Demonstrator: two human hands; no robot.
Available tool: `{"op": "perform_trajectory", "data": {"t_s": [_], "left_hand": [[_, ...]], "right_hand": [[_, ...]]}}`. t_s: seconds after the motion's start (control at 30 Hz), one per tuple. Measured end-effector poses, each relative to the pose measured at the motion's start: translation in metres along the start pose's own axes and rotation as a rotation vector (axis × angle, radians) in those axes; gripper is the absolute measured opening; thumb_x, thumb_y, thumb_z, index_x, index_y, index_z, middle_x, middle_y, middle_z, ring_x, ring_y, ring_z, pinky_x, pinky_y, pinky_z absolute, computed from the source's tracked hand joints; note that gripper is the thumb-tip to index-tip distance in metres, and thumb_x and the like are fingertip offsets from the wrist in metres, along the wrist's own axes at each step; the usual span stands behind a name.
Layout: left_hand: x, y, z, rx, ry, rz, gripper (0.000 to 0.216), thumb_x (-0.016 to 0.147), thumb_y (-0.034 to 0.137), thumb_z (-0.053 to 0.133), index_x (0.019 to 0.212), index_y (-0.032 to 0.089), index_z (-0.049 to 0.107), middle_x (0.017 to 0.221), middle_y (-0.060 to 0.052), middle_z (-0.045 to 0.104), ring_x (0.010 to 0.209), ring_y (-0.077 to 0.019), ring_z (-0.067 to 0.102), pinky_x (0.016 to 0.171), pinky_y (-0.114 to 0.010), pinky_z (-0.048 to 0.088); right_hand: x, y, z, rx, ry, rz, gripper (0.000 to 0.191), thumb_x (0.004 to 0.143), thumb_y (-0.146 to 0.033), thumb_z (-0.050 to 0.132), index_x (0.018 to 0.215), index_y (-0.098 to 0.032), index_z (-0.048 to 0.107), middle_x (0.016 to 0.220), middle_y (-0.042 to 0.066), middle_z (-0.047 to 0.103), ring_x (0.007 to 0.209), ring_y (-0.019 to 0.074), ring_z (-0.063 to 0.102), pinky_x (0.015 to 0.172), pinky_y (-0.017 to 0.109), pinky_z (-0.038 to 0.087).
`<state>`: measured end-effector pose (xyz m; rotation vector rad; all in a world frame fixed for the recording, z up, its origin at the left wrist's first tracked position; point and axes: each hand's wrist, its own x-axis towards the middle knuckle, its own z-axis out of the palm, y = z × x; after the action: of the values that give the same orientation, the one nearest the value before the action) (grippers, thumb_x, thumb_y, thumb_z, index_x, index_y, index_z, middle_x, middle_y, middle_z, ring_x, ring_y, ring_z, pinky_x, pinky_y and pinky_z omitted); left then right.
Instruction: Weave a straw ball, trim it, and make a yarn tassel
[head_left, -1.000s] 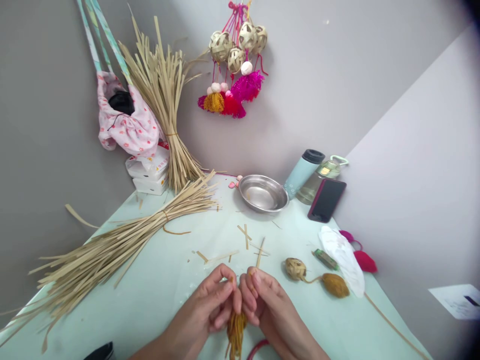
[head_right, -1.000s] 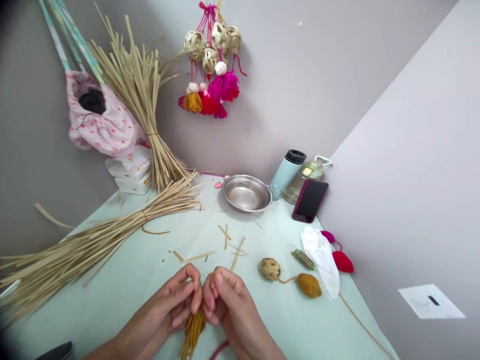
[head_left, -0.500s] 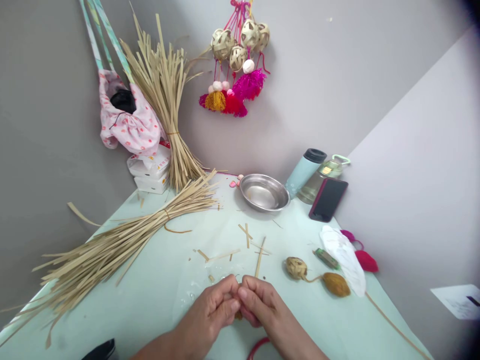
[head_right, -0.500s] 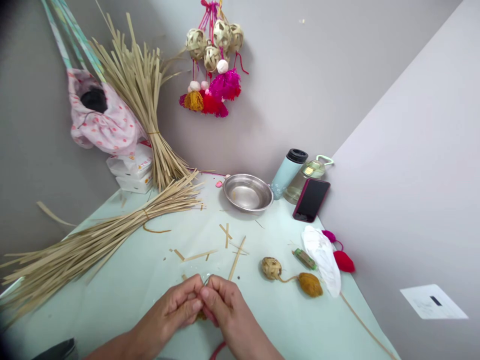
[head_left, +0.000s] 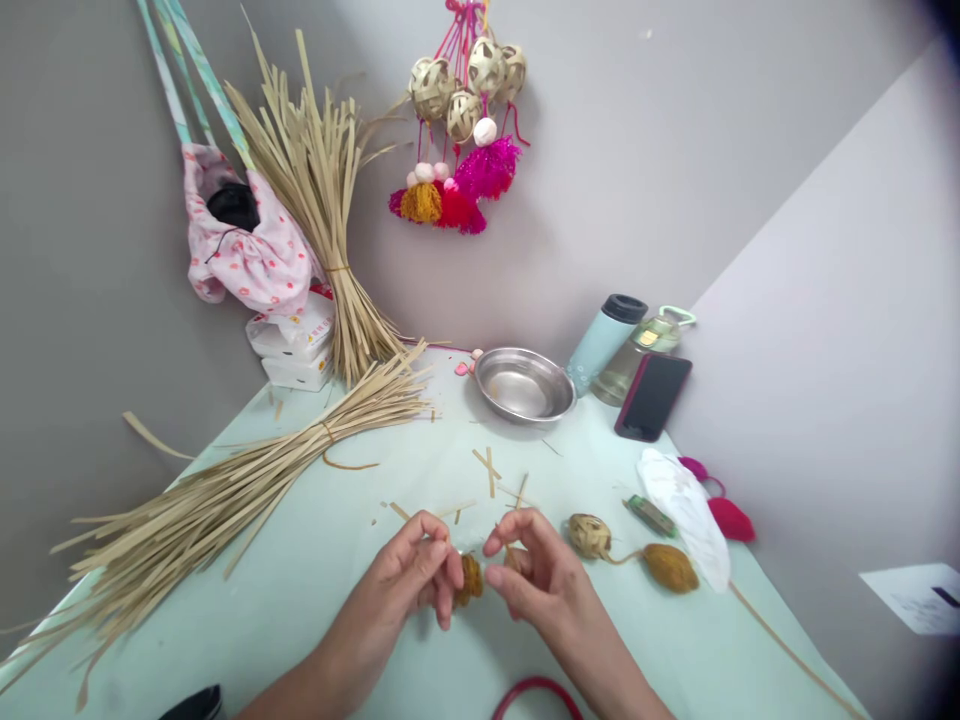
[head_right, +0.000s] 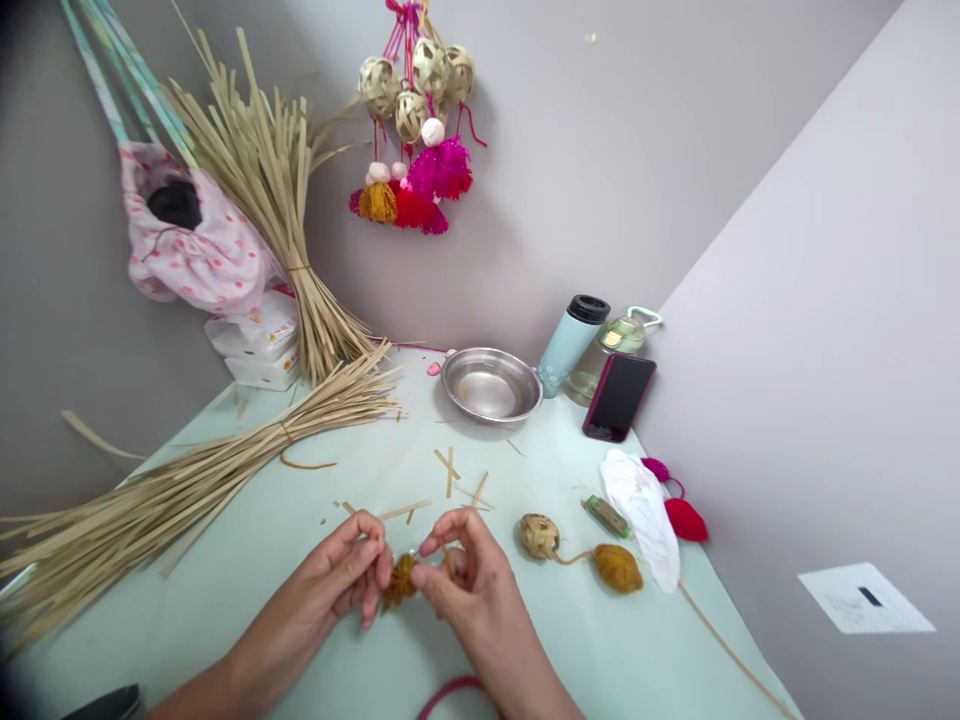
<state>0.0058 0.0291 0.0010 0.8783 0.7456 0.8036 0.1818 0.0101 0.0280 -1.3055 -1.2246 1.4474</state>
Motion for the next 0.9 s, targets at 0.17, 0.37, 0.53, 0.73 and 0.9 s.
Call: {"op": "perform_trajectory", "data": {"t_s": [0.17, 0.37, 0.53, 0.73, 0.9], "left_hand": [[-0.002, 0.010, -0.002, 0.132, 0.043, 0.035, 0.020, 0.094, 0.040, 0.046, 0.089, 0.021, 0.050, 0.068, 0.004, 0.049, 0.064, -0.0117, 0.048, 0.067, -0.025, 0.040], [-0.001, 0.006, -0.010, 0.772, 0.014, 0.167, 0.005, 0.087, 0.024, 0.056, 0.088, 0.022, 0.060, 0.077, 0.002, 0.052, 0.073, -0.0150, 0.052, 0.072, -0.025, 0.040], [-0.001, 0.009, -0.013, 0.983, 0.100, 0.313, 0.014, 0.088, 0.025, 0.053, 0.080, 0.024, 0.064, 0.088, -0.002, 0.056, 0.084, -0.0196, 0.054, 0.078, -0.029, 0.039], [-0.003, 0.014, -0.004, 0.455, 0.033, 0.061, 0.021, 0.088, 0.032, 0.054, 0.069, 0.020, 0.052, 0.070, 0.000, 0.056, 0.069, -0.0172, 0.051, 0.072, -0.030, 0.042], [-0.005, 0.008, 0.004, -0.155, -0.005, -0.086, 0.021, 0.091, 0.037, 0.054, 0.085, 0.018, 0.058, 0.095, -0.007, 0.066, 0.092, -0.0193, 0.061, 0.092, -0.036, 0.044]], "right_hand": [[-0.003, 0.007, -0.005, -0.504, -0.017, -0.043, 0.008, 0.085, -0.029, 0.063, 0.089, -0.023, 0.060, 0.074, -0.002, 0.060, 0.058, 0.0119, 0.043, 0.056, 0.025, 0.033], [-0.005, 0.012, -0.004, -0.765, 0.012, -0.228, 0.017, 0.092, -0.026, 0.054, 0.079, -0.022, 0.064, 0.076, 0.001, 0.055, 0.069, 0.0157, 0.053, 0.062, 0.027, 0.038], [-0.005, 0.015, -0.003, -0.842, 0.090, -0.292, 0.016, 0.092, -0.029, 0.055, 0.078, -0.022, 0.060, 0.074, 0.001, 0.056, 0.066, 0.0163, 0.053, 0.057, 0.027, 0.037], [-0.005, 0.022, -0.003, -0.963, 0.189, -0.336, 0.027, 0.091, -0.035, 0.057, 0.068, -0.022, 0.054, 0.063, 0.001, 0.056, 0.057, 0.0156, 0.052, 0.052, 0.027, 0.034], [-0.006, 0.022, 0.004, -1.020, 0.138, -0.422, 0.025, 0.093, -0.026, 0.051, 0.069, -0.021, 0.057, 0.067, 0.003, 0.058, 0.059, 0.0167, 0.054, 0.054, 0.028, 0.036]]}}
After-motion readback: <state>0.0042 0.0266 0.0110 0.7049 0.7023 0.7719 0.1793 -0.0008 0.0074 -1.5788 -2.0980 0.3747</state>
